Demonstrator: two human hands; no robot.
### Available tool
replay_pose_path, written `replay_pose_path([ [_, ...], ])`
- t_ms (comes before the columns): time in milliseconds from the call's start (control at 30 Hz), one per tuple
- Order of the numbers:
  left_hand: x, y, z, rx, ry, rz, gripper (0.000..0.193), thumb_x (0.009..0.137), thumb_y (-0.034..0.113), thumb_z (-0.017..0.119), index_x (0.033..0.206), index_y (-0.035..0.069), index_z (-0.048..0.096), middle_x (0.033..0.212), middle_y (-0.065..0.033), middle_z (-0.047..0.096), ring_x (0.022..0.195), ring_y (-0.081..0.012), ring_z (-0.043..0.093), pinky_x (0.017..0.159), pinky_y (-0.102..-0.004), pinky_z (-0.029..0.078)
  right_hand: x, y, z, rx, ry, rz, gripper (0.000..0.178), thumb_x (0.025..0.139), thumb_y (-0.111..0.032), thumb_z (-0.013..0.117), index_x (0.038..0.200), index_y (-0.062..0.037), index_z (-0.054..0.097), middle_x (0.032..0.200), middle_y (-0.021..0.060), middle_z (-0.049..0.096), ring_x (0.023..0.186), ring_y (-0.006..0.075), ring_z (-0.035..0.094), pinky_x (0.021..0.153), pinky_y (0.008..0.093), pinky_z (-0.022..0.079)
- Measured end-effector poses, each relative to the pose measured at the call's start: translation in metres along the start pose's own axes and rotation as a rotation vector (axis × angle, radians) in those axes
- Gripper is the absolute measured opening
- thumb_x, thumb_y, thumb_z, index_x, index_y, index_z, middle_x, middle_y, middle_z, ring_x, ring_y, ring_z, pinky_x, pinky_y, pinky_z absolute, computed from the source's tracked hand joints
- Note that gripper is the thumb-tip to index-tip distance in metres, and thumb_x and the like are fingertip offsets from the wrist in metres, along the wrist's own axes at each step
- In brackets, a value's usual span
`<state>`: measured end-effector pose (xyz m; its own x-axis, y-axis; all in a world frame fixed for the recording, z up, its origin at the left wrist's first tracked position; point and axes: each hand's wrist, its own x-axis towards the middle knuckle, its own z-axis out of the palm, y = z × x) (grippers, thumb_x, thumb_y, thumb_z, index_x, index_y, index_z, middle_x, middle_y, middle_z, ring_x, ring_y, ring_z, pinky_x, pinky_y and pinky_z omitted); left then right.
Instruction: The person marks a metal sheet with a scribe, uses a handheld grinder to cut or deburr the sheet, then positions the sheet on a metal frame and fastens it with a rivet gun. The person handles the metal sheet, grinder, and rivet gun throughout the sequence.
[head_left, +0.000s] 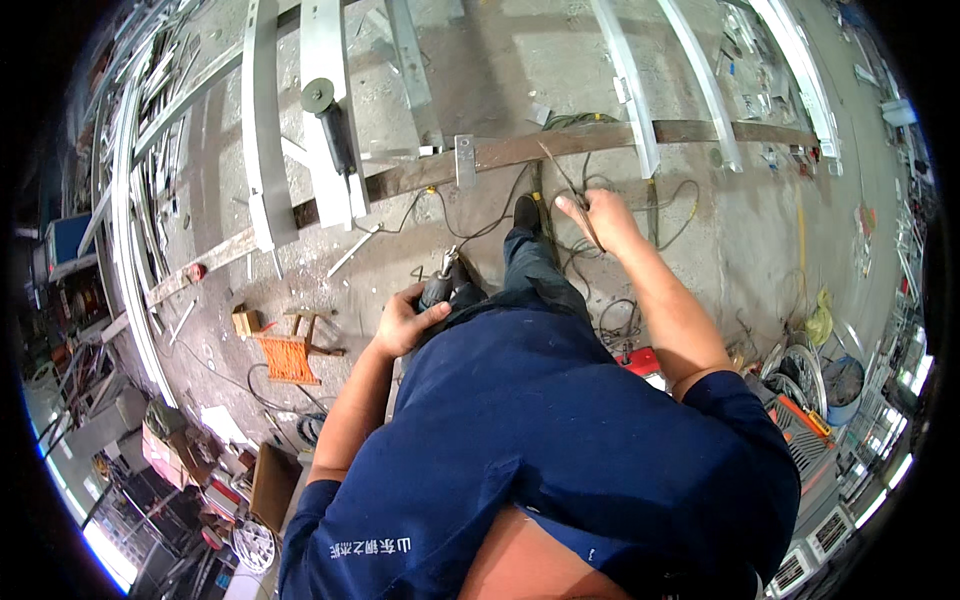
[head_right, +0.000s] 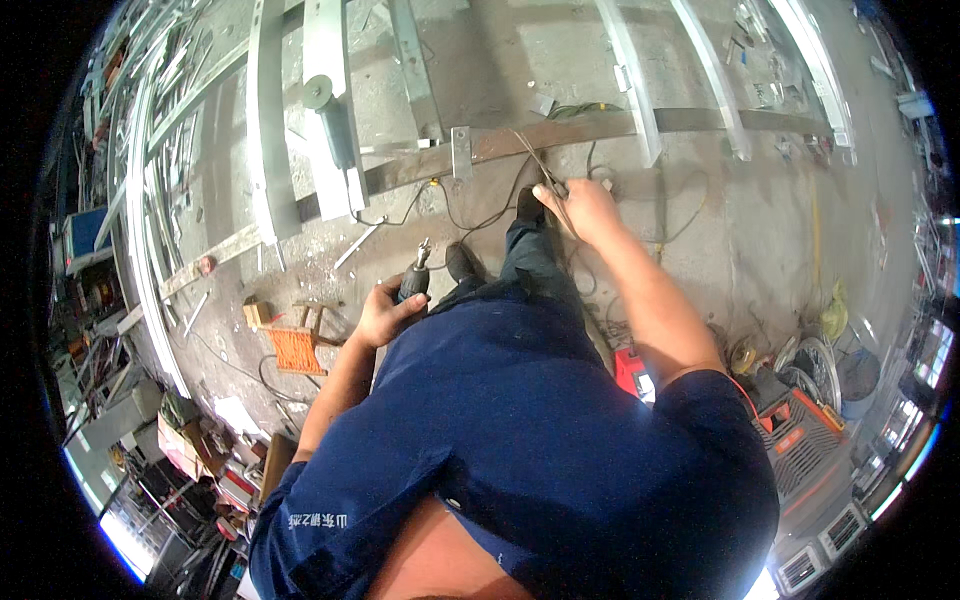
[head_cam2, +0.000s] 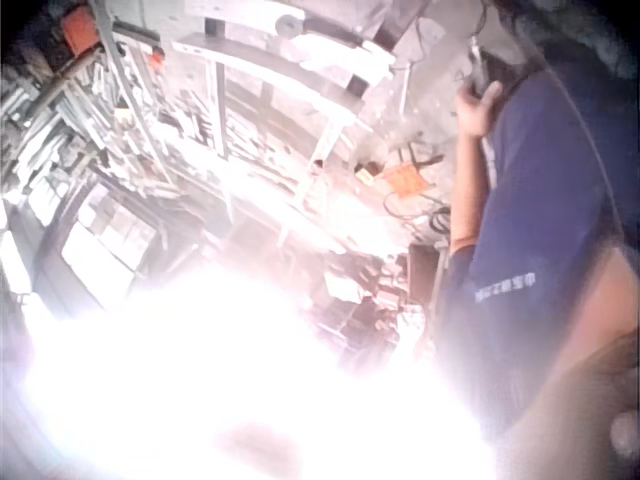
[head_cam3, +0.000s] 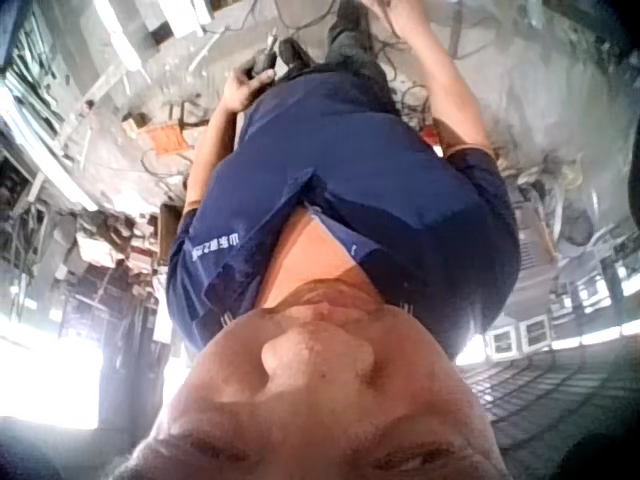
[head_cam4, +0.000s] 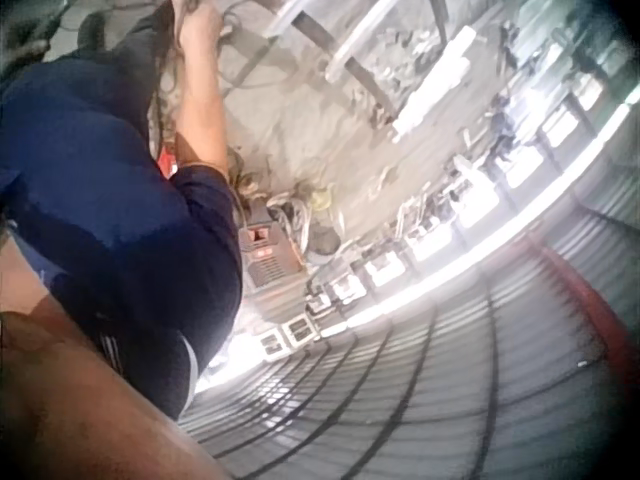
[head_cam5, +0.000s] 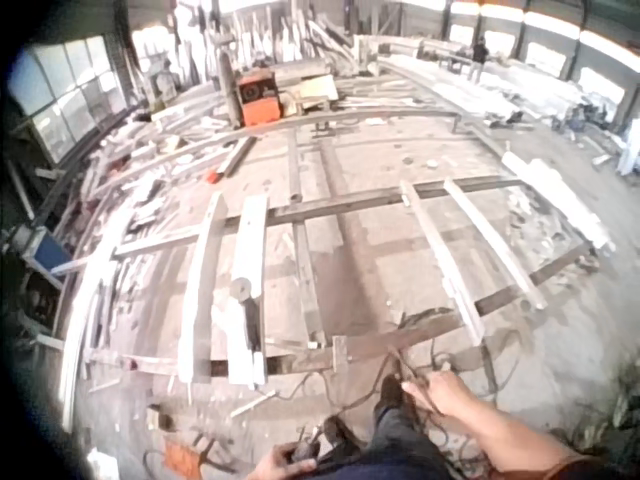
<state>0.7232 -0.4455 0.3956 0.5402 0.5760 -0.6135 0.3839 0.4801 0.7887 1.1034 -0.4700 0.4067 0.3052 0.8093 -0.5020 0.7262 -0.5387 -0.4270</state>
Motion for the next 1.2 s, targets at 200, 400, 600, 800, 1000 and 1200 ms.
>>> replay_pose_path([
  [200, 0.02, -0.011, 0.006, -0.026, 0.106, -0.031, 0.044, 0.084, 0.033, 0.078, 0.106, -0.002, 0.065, 0.09, -0.003, 0.065, 0.081, -0.0107, 0.055, 0.074, -0.0281, 0.047, 0.043, 0.109, 0.051, -0.057, 0.067, 0.197, 0.069, 0.076, -0.065, 0.07, 0.095, 0.0019, 0.069, 0.089, 0.0282, 0.067, 0.089, 0.0435, 0.065, 0.077, 0.0481, 0.052],
  [400, 0.03, 0.028, 0.026, -0.048, 0.154, -0.105, 0.044, 0.083, 0.031, 0.08, 0.109, -0.001, 0.065, 0.094, -0.0027, 0.065, 0.085, -0.0119, 0.057, 0.079, -0.0291, 0.047, 0.118, 0.176, 0.095, -0.267, -0.294, 0.053, 0.054, 0.08, -0.051, 0.07, 0.095, 0.0004, 0.071, 0.094, 0.0223, 0.07, 0.095, 0.0394, 0.066, 0.084, 0.0477, 0.051],
  [600, 0.032, 0.048, 0.044, 0.068, 0.189, -0.179, 0.047, 0.081, 0.033, 0.081, 0.109, -0.002, 0.065, 0.095, -0.0037, 0.066, 0.086, -0.0126, 0.058, 0.078, -0.0298, 0.048, 0.202, 0.109, 0.056, -0.1, -0.165, 0.105, 0.044, 0.086, -0.036, 0.065, 0.112, 0.0002, 0.067, 0.112, 0.023, 0.067, 0.105, 0.0407, 0.062, 0.091, 0.0468, 0.05],
  [800, 0.049, 0.062, 0.028, 0.059, 0.187, -0.115, 0.042, 0.079, 0.024, 0.083, 0.106, -0.003, 0.066, 0.093, -0.0051, 0.068, 0.082, -0.0127, 0.059, 0.075, -0.0297, 0.049, 0.178, 0.018, 0.002, 0.365, -0.109, -0.172, 0.065, 0.083, -0.045, 0.072, 0.129, -0.0028, 0.055, 0.119, 0.0188, 0.065, 0.109, 0.0344, 0.064, 0.092, 0.0433, 0.051],
  [1000, 0.083, 0.116, -0.011, -0.269, 0.032, 0.234, 0.051, 0.083, 0.042, 0.074, 0.106, -0.002, 0.061, 0.093, -0.0167, 0.068, 0.089, -0.0263, 0.067, 0.084, -0.0398, 0.053, 0.087, -0.047, 0.109, 0.579, -0.589, -0.369, 0.089, 0.087, -0.076, 0.043, 0.136, -0.0024, 0.052, 0.134, 0.0229, 0.056, 0.127, 0.0348, 0.052, 0.108, 0.0412, 0.037],
  [1200, 0.058, 0.173, -0.065, -0.557, -0.057, 0.38, 0.064, 0.091, 0.056, 0.057, 0.119, -0.001, 0.055, 0.099, -0.0199, 0.065, 0.093, -0.0316, 0.063, 0.085, -0.0447, 0.052, 0.031, -0.062, 0.138, 0.866, -0.606, -0.15, 0.076, 0.097, -0.069, 0.03, 0.109, -0.0065, 0.07, 0.106, 0.0128, 0.067, 0.096, 0.0233, 0.058, 0.093, 0.0374, 0.043],
])
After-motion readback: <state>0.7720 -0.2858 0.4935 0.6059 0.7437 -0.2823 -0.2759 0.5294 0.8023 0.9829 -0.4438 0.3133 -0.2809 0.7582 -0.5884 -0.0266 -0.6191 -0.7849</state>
